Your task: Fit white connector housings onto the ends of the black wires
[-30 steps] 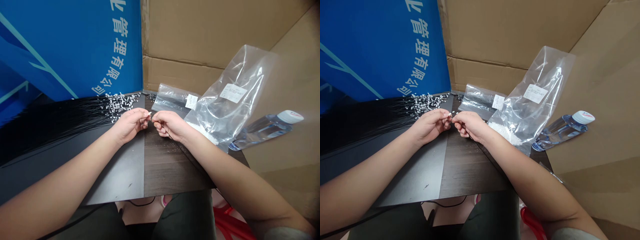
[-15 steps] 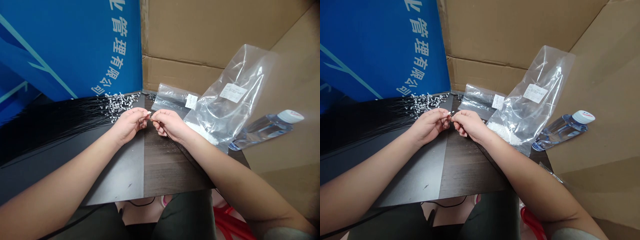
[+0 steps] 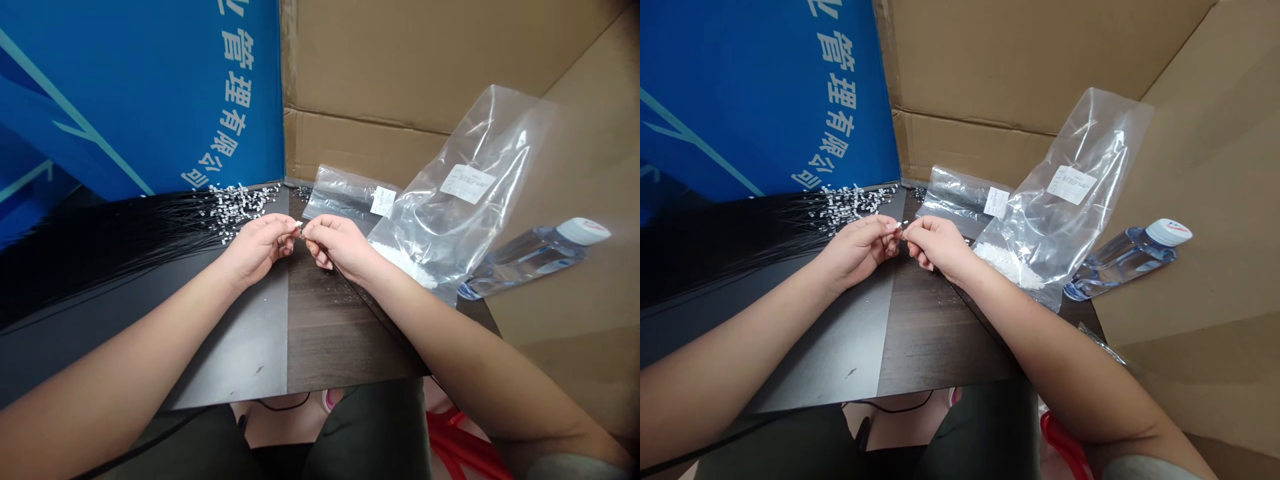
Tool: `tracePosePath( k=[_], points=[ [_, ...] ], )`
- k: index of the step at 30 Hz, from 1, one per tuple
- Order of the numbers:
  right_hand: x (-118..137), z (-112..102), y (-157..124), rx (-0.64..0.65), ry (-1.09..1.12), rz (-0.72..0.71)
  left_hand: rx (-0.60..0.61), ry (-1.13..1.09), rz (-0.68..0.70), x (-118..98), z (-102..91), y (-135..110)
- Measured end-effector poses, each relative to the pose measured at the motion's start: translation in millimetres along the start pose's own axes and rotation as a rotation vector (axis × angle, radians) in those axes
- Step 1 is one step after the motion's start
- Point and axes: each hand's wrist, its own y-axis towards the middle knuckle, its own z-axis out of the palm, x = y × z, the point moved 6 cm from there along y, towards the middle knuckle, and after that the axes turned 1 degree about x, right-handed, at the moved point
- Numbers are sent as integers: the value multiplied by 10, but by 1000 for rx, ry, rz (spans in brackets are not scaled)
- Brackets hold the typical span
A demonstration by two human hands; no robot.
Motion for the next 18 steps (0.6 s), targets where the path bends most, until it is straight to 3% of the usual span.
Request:
tracePosePath(
  k=[18],
  points=[
    [16, -3, -8, -39, -97, -11, -25, 70, 50, -26, -29, 14]
  ],
)
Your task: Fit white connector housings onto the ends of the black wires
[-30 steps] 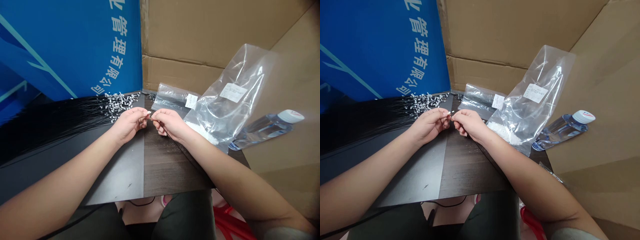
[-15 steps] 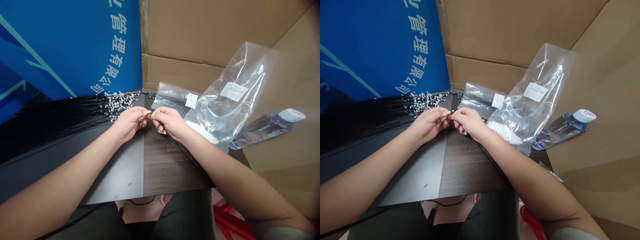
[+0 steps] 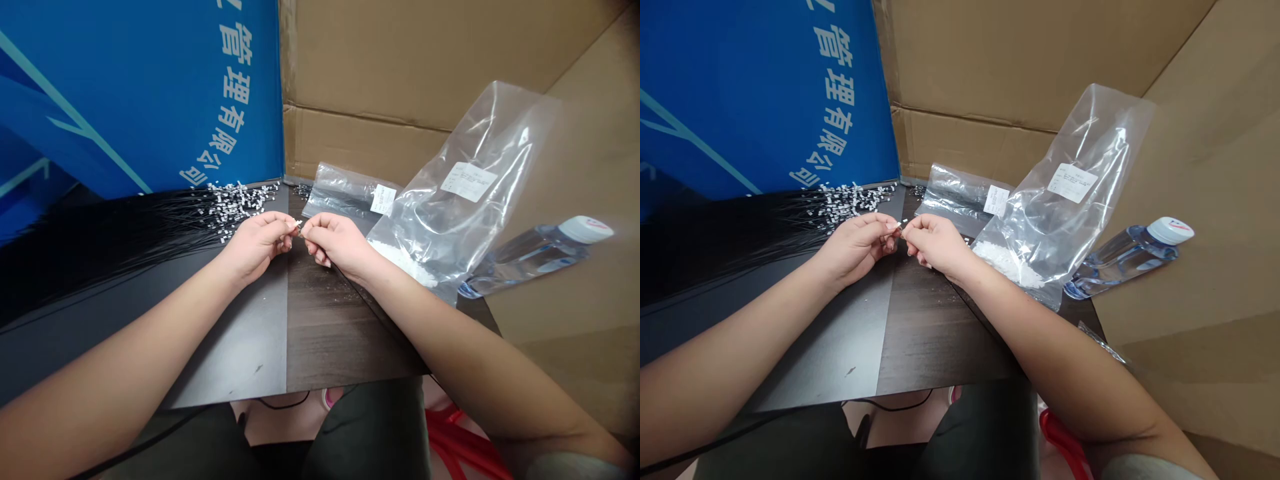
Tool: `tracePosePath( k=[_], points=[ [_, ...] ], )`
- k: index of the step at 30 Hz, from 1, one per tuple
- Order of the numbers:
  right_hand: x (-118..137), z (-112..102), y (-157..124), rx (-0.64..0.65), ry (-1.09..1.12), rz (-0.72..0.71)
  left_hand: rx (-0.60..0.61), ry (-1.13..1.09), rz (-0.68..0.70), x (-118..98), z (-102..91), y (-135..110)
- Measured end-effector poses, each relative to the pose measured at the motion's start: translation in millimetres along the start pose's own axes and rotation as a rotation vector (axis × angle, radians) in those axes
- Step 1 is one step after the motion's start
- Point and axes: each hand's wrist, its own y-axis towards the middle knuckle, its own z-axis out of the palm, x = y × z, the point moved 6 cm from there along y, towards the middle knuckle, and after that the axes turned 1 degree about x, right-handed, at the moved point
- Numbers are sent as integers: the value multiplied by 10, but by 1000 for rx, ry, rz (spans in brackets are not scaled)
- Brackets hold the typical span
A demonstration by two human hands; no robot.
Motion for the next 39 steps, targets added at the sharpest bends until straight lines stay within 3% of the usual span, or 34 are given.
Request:
tracePosePath(
  k=[9, 14, 27, 31, 39],
  points=[
    [-13, -57, 50, -3, -149, -40, -14, 162, 109, -121, -42, 5],
    [29, -154, 97, -26, -224, -121, 45, 249, 80, -136, -70, 20],
    [82, -81, 7, 211, -543, -200, 292, 639, 52, -204, -34, -19],
    [66, -70, -9, 235, -657, -215, 307, 679, 45, -182, -39, -17],
    [76, -76, -1, 264, -547, -196, 279, 633, 16, -164, -51, -32]
  ],
)
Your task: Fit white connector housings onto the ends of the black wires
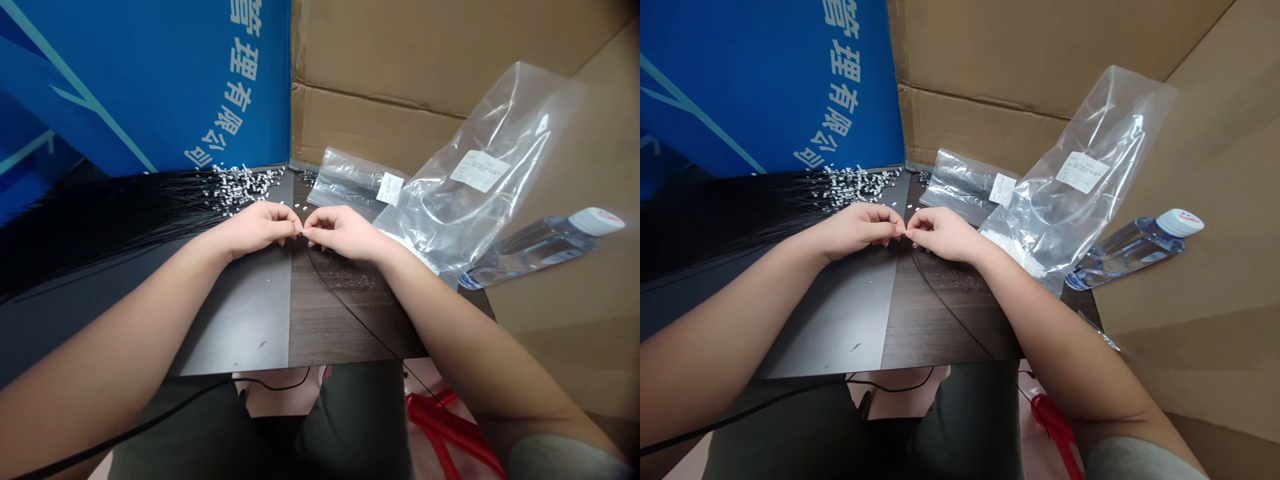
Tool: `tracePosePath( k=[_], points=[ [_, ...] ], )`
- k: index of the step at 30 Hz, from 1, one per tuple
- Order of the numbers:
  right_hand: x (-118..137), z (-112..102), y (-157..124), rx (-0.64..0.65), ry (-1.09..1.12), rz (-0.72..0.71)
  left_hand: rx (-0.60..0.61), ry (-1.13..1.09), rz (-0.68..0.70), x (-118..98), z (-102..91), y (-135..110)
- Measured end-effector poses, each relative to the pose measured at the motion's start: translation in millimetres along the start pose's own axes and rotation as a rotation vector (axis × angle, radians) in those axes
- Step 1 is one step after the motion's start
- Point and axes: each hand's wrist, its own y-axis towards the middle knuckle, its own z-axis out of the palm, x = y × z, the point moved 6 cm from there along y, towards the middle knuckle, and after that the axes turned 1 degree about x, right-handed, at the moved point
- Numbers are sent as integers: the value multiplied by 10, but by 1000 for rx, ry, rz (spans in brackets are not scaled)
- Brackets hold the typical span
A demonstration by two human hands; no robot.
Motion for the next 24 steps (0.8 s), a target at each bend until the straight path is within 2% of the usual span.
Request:
tracePosePath(
  k=[5, 10, 16, 24],
  points=[
    [-3, -98, 7, -122, 164, 65, -66, -117, -15, -7, 11, 2],
    [-12, -166, 18, -232, 245, 57, -35, -139, -14, -21, 132, -1],
    [-47, -146, 46, -249, 298, 56, -91, -175, -9, 33, 196, 12],
    [-37, -118, 38, -243, 210, 39, -174, -214, 0, 50, 158, 7]
  ],
)
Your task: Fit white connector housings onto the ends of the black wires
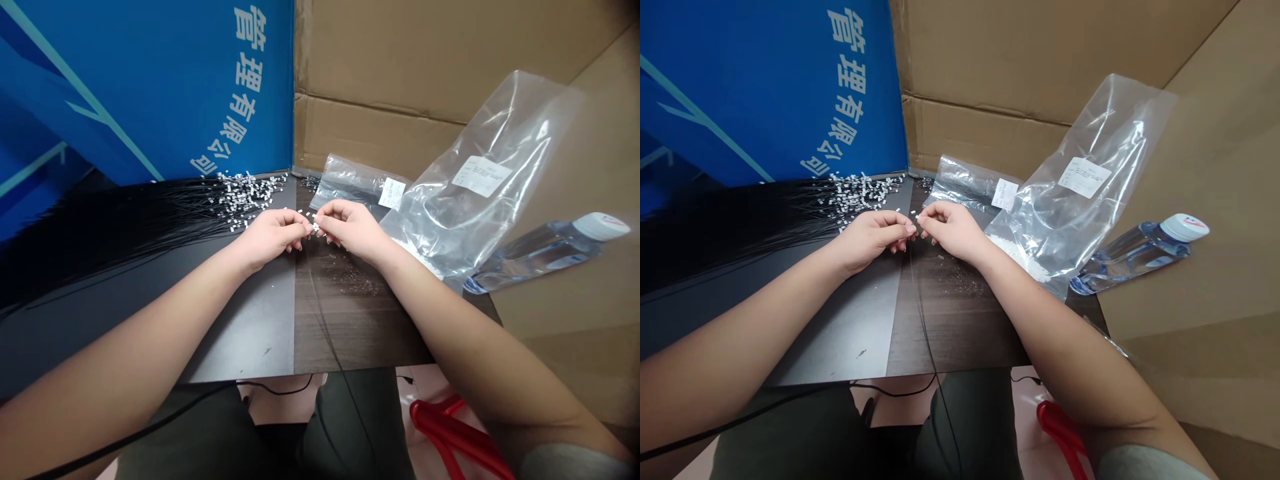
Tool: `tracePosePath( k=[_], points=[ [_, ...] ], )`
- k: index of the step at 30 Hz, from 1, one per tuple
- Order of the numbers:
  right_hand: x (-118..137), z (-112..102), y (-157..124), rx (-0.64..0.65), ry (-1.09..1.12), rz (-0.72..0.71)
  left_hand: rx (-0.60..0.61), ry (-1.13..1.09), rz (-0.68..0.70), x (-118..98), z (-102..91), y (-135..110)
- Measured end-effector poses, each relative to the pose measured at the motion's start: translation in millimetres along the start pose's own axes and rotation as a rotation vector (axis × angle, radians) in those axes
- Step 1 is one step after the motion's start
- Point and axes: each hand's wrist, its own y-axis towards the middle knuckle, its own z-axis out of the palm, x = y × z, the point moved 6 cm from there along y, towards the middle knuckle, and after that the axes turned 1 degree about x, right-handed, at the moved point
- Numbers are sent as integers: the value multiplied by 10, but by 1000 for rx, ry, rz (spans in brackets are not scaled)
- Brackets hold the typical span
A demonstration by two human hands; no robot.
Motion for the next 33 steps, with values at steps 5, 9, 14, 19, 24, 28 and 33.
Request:
tracePosePath(
  k=[5, 9, 14, 19, 24, 28, 33],
  points=[
    [6, 2, 8, 32, -94, -74, 7, 116, 35, -33, -23, 0],
    [-20, 22, 20, 72, -64, -78, 38, 166, 81, -52, -3, -4],
    [-19, 4, 10, 73, -57, -67, 19, 154, 73, -64, -2, -9],
    [10, 3, -2, 76, -68, -73, -1, 172, 78, -80, -10, -13],
    [-34, 9, 24, 96, -81, -79, 11, 205, 100, -74, -23, -6],
    [-67, 6, 43, 108, -95, -96, 20, 241, 102, -75, -20, -7],
    [-52, 4, 32, 102, -72, -70, 16, 234, 104, -81, -14, -10]
  ],
)
